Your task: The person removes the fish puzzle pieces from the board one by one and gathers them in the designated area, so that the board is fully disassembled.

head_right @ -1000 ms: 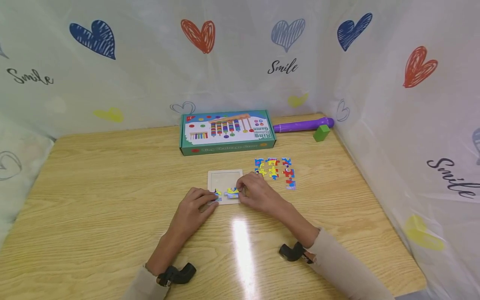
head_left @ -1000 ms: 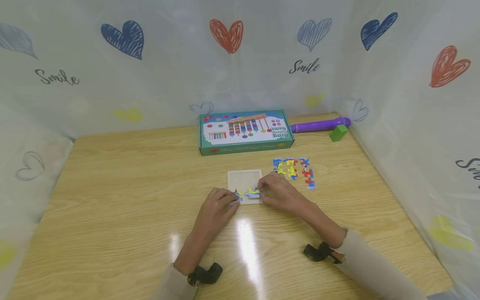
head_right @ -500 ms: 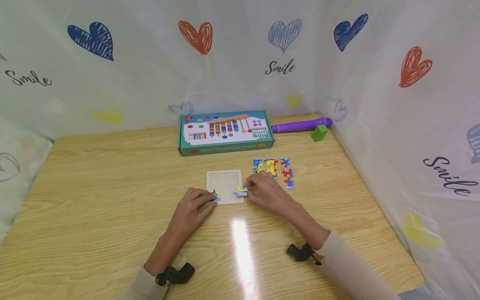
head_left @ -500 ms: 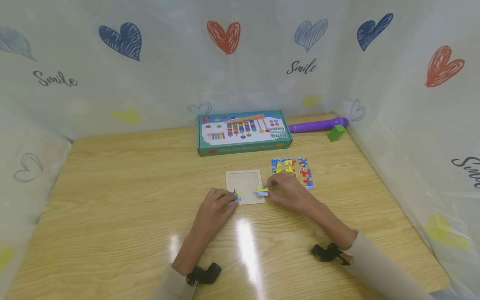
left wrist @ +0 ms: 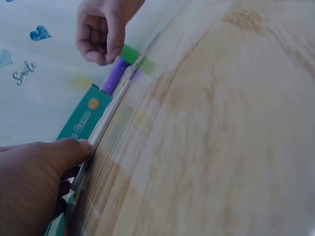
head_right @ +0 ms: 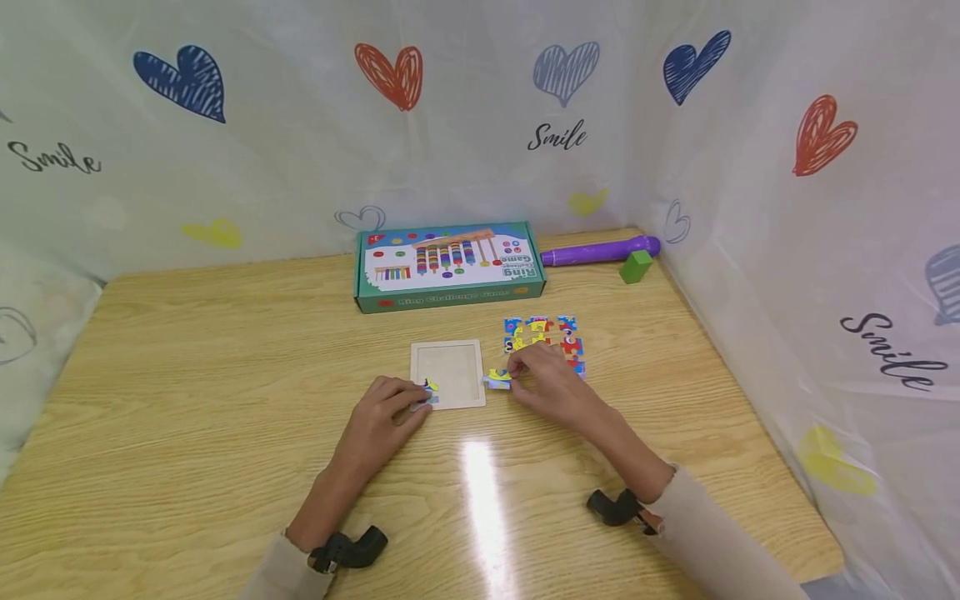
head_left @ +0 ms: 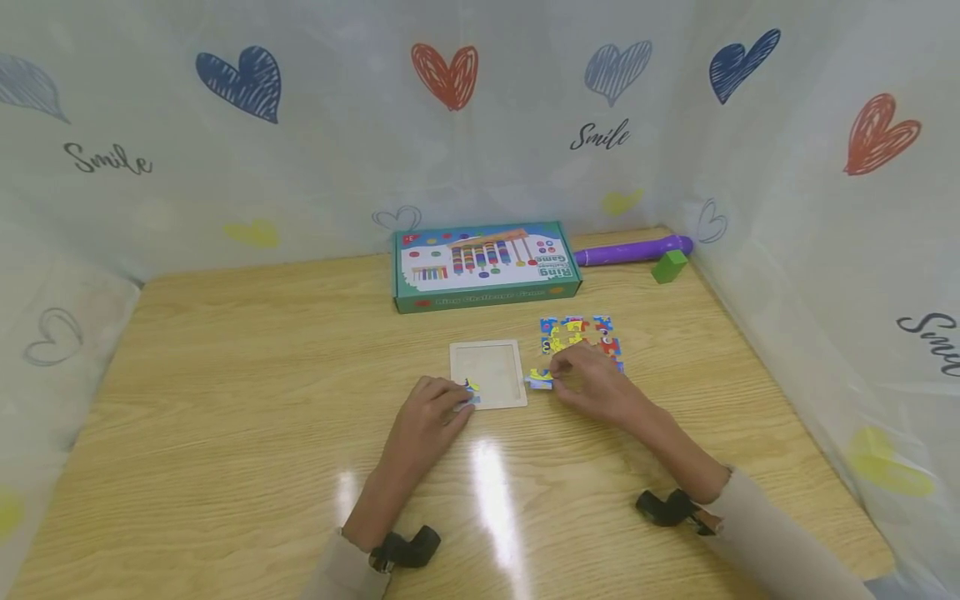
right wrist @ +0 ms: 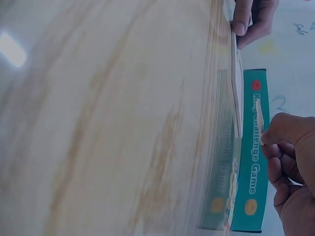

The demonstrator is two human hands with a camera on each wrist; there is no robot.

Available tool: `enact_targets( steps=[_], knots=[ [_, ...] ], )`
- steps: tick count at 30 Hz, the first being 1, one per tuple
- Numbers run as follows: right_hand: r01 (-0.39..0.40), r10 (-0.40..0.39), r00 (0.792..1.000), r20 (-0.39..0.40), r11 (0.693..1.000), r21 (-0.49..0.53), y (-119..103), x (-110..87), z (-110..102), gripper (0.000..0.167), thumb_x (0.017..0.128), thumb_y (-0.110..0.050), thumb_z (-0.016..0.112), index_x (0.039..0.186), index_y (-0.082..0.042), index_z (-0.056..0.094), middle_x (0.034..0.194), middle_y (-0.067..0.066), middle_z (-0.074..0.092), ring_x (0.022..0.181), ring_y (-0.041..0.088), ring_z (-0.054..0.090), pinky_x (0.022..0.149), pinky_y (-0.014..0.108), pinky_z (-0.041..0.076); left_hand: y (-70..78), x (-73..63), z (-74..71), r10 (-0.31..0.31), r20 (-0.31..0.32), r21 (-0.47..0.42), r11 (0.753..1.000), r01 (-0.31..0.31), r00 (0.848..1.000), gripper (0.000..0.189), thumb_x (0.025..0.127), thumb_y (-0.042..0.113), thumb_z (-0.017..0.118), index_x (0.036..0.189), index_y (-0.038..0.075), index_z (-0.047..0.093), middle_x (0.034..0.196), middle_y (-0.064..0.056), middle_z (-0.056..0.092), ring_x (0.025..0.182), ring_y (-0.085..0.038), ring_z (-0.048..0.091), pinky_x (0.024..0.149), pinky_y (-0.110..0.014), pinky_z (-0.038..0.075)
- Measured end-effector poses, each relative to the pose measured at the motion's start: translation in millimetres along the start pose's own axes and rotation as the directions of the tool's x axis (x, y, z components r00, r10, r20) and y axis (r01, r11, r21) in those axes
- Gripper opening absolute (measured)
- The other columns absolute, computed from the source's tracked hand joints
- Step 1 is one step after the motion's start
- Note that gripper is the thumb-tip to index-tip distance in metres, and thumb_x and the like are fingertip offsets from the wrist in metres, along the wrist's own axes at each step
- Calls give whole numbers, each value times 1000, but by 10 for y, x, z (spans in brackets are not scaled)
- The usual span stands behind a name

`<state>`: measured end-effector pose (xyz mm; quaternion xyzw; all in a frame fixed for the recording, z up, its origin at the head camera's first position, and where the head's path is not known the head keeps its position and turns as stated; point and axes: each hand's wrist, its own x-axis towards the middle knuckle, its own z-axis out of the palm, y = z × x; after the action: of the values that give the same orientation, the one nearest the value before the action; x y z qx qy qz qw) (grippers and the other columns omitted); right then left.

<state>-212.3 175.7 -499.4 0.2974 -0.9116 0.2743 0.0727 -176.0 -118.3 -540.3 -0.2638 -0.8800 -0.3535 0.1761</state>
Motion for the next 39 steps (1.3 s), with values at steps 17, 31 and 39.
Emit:
enact_targets(
  steps=[17, 31, 39],
  knots=[
    [-54, 54, 998, -14, 999, -1, 154, -86, -130, 19, 78, 4, 74, 91, -6, 64, 90, 2, 66, 89, 21, 59, 90, 49, 42, -8, -10, 2, 7, -14, -14, 1000, -8, 1000, 15, 82, 6, 83, 96, 6, 79, 100, 0, 70, 91, -17, 58, 74, -25, 53],
    [-86, 86, 996, -14, 996, -21, 265, -155, -207, 17, 79, 3, 75, 92, -3, 67, 88, 3, 67, 86, 22, 58, 85, 42, 38, -18, -8, 8, 7, -10, -14, 1000, -7, 1000, 14, 83, 7, 82, 96, 7, 79, 100, 0, 70, 91, -17, 58, 75, -25, 53],
    [-82, 82, 996, -31, 997, -13, 350, -186, -219, 17, 78, 4, 75, 91, -4, 66, 87, 3, 66, 85, 21, 55, 81, 39, 34, -22, -8, 17, 18, -15, -13, 1000, -18, 1000, 14, 82, 6, 82, 96, 6, 79, 99, -1, 70, 91, -18, 58, 75, -26, 53]
  ],
)
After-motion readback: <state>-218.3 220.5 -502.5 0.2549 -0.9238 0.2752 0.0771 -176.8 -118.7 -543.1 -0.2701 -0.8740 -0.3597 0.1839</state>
